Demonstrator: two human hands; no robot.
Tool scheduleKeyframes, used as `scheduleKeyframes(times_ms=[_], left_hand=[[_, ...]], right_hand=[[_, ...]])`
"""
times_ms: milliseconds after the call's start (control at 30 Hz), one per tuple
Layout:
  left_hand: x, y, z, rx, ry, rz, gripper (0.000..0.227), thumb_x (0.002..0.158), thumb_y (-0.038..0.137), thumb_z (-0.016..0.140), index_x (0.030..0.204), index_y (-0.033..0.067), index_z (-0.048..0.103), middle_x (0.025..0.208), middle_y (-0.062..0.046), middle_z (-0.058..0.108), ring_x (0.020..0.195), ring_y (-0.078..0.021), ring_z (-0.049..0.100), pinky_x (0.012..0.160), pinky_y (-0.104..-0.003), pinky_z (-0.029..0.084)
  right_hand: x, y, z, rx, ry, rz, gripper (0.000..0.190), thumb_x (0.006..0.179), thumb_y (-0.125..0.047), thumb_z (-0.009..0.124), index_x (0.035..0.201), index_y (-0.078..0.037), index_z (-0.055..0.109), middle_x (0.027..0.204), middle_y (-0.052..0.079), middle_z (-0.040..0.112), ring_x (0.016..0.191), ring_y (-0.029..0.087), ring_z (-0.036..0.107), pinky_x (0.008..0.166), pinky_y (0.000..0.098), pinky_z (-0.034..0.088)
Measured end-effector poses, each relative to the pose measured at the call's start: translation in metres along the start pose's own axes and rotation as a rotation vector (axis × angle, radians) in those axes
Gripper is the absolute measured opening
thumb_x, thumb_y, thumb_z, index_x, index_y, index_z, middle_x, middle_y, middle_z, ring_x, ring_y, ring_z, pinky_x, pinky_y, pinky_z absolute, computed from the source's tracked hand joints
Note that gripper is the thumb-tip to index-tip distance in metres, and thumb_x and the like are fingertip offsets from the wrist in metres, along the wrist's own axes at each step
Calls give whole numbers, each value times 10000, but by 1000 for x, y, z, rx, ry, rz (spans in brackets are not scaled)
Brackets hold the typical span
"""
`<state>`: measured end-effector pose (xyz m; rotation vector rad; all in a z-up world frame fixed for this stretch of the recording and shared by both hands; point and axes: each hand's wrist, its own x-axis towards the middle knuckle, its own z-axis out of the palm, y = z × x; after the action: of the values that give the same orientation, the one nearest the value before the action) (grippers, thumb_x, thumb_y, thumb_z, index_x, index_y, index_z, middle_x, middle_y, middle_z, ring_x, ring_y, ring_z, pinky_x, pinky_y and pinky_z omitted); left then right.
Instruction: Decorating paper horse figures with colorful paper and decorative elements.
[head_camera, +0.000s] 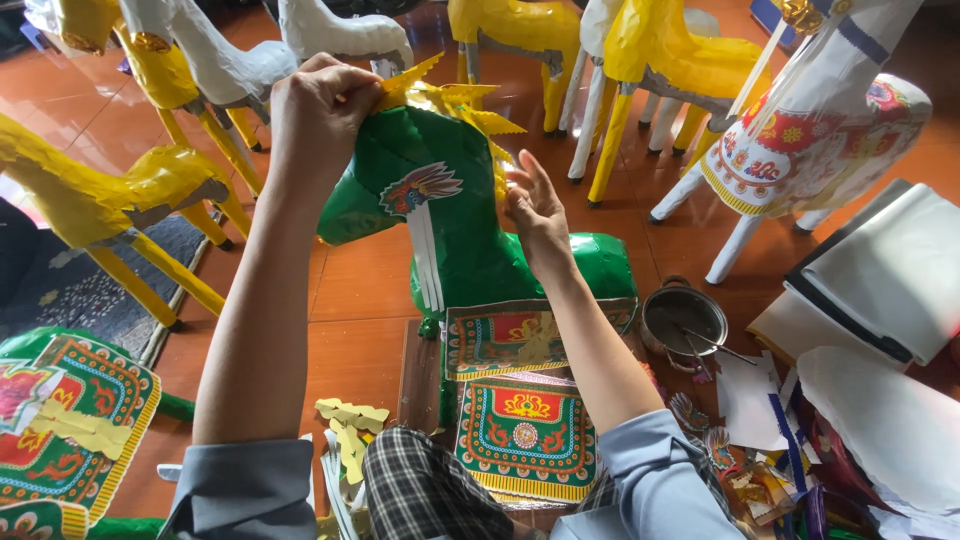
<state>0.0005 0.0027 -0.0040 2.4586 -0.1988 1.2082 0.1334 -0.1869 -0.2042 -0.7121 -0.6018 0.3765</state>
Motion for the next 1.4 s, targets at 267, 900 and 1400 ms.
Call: scheduleKeyframes(times_ms=[267, 900, 1400], left_hand=[[1, -1, 1, -2, 34, -6, 67, 897, 21, 769, 963, 16, 765, 905, -78, 658, 777, -161, 633, 669, -251, 547], [15, -11, -22, -53, -179, -157, 242, 1006, 245, 562, 1081, 49, 682, 1154, -137, 516, 1031, -247, 548, 843, -329, 514], [-3, 1, -7, -48, -149, -257, 393, 911, 422, 558, 1085, 121, 739, 1115, -44, 732, 996, -181, 676, 756, -325, 509]], right_hand=[[-10, 10, 27, 129, 14, -127, 560, 945, -127, 641, 1450, -51, 414, 1237, 83, 654, 1165, 151, 603, 1041, 287, 494], [-177, -40, -85, -182, 19, 316, 546, 868, -238, 666, 1319, 38, 528, 942, 114, 655, 804, 180, 638, 765, 286, 567], [-372, 50, -275, 53, 645, 723, 474, 984, -236, 429, 1377, 26, 468, 1343, 273, 521, 1171, 424, 511, 961, 527, 406]])
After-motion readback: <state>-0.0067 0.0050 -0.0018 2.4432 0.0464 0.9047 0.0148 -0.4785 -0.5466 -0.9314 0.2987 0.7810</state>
